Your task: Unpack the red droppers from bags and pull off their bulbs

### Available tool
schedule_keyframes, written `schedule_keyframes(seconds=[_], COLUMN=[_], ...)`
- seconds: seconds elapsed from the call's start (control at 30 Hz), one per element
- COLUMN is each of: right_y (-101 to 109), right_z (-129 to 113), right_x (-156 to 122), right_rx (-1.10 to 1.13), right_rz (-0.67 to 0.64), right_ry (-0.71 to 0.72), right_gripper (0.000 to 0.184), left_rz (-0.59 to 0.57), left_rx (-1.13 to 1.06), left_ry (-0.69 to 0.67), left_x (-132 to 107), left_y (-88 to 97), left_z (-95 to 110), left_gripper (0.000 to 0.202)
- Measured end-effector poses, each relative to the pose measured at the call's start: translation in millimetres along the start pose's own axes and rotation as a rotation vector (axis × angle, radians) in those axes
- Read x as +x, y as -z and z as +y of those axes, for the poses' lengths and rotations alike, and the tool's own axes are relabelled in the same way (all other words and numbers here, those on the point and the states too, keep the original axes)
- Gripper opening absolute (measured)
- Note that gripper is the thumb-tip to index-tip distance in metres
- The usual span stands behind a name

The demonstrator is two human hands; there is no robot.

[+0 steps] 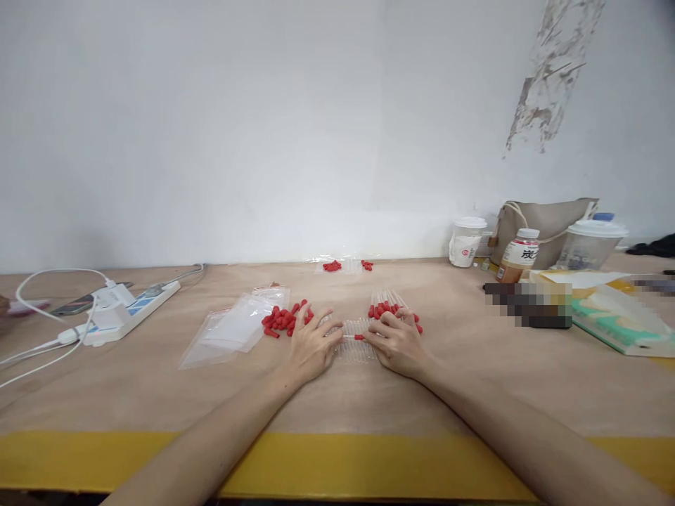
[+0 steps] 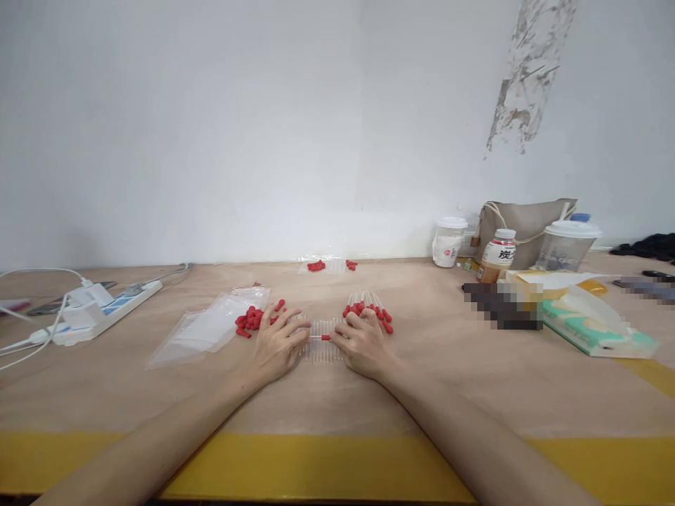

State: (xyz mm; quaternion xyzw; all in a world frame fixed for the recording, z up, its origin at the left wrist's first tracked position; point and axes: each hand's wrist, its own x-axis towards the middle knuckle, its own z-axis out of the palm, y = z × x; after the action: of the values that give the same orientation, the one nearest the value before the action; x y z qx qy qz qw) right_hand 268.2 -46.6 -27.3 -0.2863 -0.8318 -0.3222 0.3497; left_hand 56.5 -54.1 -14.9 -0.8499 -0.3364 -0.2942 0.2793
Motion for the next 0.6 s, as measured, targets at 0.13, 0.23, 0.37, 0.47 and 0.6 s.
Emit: schedule_keyframes(seconds=[0.13,0.23,0.37,0.47,0.6], right_y=[3,5,8,7,5], right_z=[4,8,12,13,15], right_x=[1,2,2,5,4], right_rx=[-0.024,-0.022,-0.015,-0.019,0.002], right_rz=[-0.029,-0.039,-0.015,-0.03,-0.042], right_ry=[0.089,0.135,0.153,0.187,0.191], right_gripper=[0.015,0.015,0.016,0.016,0.015], left_rz=[-0.008,-0.003,0.021,0.031,0.048], left_rx=[0.013,0.025,0.051,0.074,0.101], left_ry=[-0.02,-0.039,-0.071,-0.117,-0.135], left_x=[0,1,2,4,5], left_y=[1.1,2.3,4.8,5.9,7.3], left_z=[0,-1,-3,-2,-3], left_gripper=[0.015,0.016,0.018,0.019,0.019])
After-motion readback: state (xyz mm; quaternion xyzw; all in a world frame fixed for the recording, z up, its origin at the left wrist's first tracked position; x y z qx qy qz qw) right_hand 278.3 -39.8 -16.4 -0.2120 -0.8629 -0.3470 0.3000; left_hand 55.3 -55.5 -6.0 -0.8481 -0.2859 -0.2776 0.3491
